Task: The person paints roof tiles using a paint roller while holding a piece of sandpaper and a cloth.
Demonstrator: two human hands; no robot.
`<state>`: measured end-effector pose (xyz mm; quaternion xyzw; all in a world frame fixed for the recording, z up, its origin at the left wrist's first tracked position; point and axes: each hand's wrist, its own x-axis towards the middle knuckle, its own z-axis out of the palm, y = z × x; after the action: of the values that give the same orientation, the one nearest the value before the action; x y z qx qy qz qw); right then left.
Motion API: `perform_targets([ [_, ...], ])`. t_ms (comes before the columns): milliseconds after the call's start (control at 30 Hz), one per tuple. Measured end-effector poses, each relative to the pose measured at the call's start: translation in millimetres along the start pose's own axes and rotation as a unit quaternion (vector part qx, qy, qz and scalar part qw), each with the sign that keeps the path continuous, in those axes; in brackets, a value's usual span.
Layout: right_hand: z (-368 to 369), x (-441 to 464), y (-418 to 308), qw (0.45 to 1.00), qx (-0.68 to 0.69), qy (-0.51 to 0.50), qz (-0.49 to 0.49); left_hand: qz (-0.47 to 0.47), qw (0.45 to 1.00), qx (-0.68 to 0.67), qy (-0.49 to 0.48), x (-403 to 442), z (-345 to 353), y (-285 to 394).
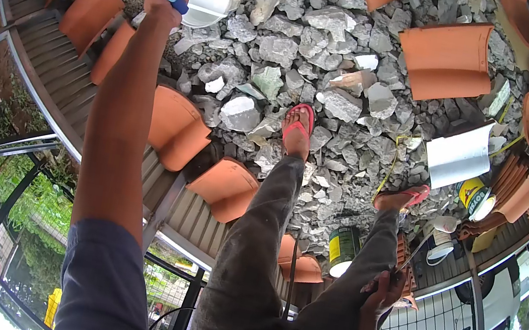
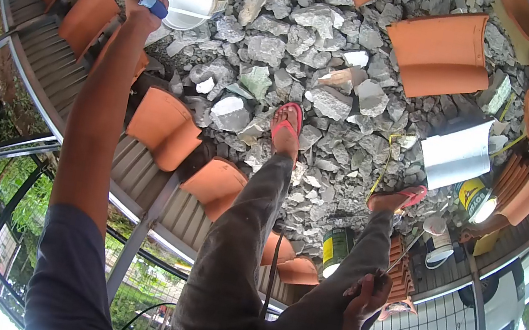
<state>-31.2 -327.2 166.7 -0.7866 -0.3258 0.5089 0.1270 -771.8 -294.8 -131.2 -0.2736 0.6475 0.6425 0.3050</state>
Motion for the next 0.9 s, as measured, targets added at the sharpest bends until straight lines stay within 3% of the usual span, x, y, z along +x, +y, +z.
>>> perform_targets([
  [100, 10, -2, -2, 1.0, -0.004, 0.013, 0.002, 0.011, 1.0, 0.026, -0.003, -1, 6, -5],
  [267, 22, -1, 7, 1.0, -0.003, 0.012, 0.016, -0.049, 0.996, 0.03, -0.07, 47, -31, -9],
  [333, 32, -2, 5, 1.0, -0.003, 0.005, -0.002, -0.087, 0.975, 0.029, -0.204, 84, -73, -12],
  [367, 35, -3, 2, 1.0, -0.02, -0.008, 0.004, -0.065, 0.98, 0.063, -0.175, 58, -68, -13],
  [400, 34, -6, 1, 0.999, -0.041, -0.01, 0.013, -0.124, 0.932, 0.03, -0.341, 124, -116, -16],
  [433, 34, -5, 6, 1.0, -0.002, -0.023, 0.0, -0.109, 0.922, 0.046, -0.368, 129, -130, -19],
  [467, 30, -8, 9, 1.0, -0.031, -0.002, 0.001, -0.121, 0.944, 0.053, -0.304, 130, -142, -22],
  [533, 28, -6, 10, 0.989, -0.119, 0.007, -0.091, -0.157, 0.96, 0.057, -0.225, 76, -155, -33],
  [600, 47, -10, -39, 0.995, 0.098, 0.001, 0.009, -0.191, 0.954, 0.055, -0.223, 41, -179, -50],
  [633, 43, -6, -48, 0.996, 0.083, -0.034, 0.016, -0.213, 0.942, 0.045, -0.255, 24, -194, -62],
  [667, 38, -3, -61, 0.997, 0.055, -0.046, 0.013, -0.207, 0.975, 0.039, -0.071, -37, -172, -76],
  [700, 32, -1, -72, 0.998, 0.028, -0.059, 0.012, -0.31, 0.92, -0.017, -0.237, -19, -210, -97],
  [767, 19, -1, -83, 0.997, 0.031, -0.065, 0.012, -0.371, 0.885, 0.002, -0.282, -151, -156, -117],
  [800, 7, -1, -88, 0.997, -0.008, -0.081, 0.007, -0.39, 0.891, 0.051, -0.228, -186, -145, -130],
  [833, -2, -2, -87, 0.998, -0.001, -0.065, 0.012, -0.468, 0.827, 0.01, -0.312, -174, -168, -163],
  [867, -9, 0, -85, 0.997, -0.029, -0.06, -0.039, -0.476, 0.807, 0.011, -0.349, -214, -144, -180],
  [900, -14, 4, -83, 0.993, -0.057, -0.059, -0.088, -0.444, 0.832, 0.032, -0.333, -273, -110, -190],
])
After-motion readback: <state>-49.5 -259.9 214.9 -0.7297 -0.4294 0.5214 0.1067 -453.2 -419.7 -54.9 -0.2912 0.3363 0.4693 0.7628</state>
